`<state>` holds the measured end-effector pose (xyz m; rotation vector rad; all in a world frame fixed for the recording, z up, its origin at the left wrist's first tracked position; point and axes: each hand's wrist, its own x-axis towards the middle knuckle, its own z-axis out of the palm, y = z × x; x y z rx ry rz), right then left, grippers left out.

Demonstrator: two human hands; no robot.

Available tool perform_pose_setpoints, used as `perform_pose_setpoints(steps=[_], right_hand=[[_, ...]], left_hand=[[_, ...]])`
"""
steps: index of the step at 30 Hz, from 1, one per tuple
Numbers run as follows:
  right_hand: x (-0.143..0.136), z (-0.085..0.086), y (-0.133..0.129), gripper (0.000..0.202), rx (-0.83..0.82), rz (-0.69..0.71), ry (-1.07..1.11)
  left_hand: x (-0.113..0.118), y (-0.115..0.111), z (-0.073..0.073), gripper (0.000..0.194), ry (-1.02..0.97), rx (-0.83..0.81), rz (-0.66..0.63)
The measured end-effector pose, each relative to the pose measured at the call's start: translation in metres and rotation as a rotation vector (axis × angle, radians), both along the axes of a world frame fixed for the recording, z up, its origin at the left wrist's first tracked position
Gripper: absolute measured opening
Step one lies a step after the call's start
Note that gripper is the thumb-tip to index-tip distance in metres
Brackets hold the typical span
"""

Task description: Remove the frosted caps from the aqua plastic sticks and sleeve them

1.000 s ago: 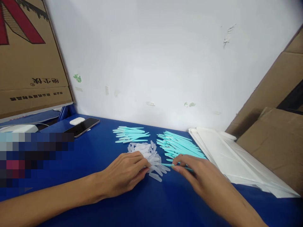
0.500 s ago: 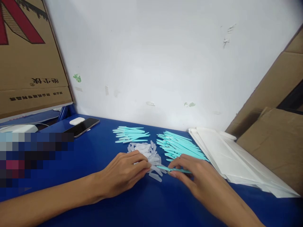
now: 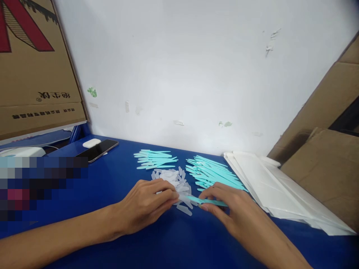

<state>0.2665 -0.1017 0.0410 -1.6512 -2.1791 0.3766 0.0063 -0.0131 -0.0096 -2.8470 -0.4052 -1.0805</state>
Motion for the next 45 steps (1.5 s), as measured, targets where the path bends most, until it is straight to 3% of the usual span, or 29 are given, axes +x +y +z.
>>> perform_pose_setpoints(steps=[12, 22, 33, 37, 41, 45], right_hand=[[0.000, -0.001, 0.001, 0.014, 0.022, 0.005, 0.001], [-0.017, 0.002, -0.002, 0.017, 0.011, 0.087, 0.041], [-0.022, 0.003, -0.003, 0.019, 0.034, 0.099, 0.084], [-0.016, -0.002, -0.002, 0.024, 0.043, 0.045, 0.014], [0.010, -0.011, 0.003, 0.040, 0.178, -0.166, -0.099], [0.045, -0.025, 0.009, 0.041, 0.182, -0.285, -0.204]], left_hand=[[0.004, -0.001, -0.003, 0.021, -0.038, -0.002, 0.089], [0.003, -0.014, 0.009, 0.022, -0.052, 0.073, -0.011], [0.004, -0.016, 0.007, 0.028, -0.055, 0.116, -0.040], [0.003, -0.009, 0.010, 0.027, 0.028, 0.153, 0.020], [-0.005, 0.018, 0.014, 0.022, 0.020, 0.239, 0.124], [-0.018, 0.053, 0.018, 0.023, 0.149, 0.183, 0.398]])
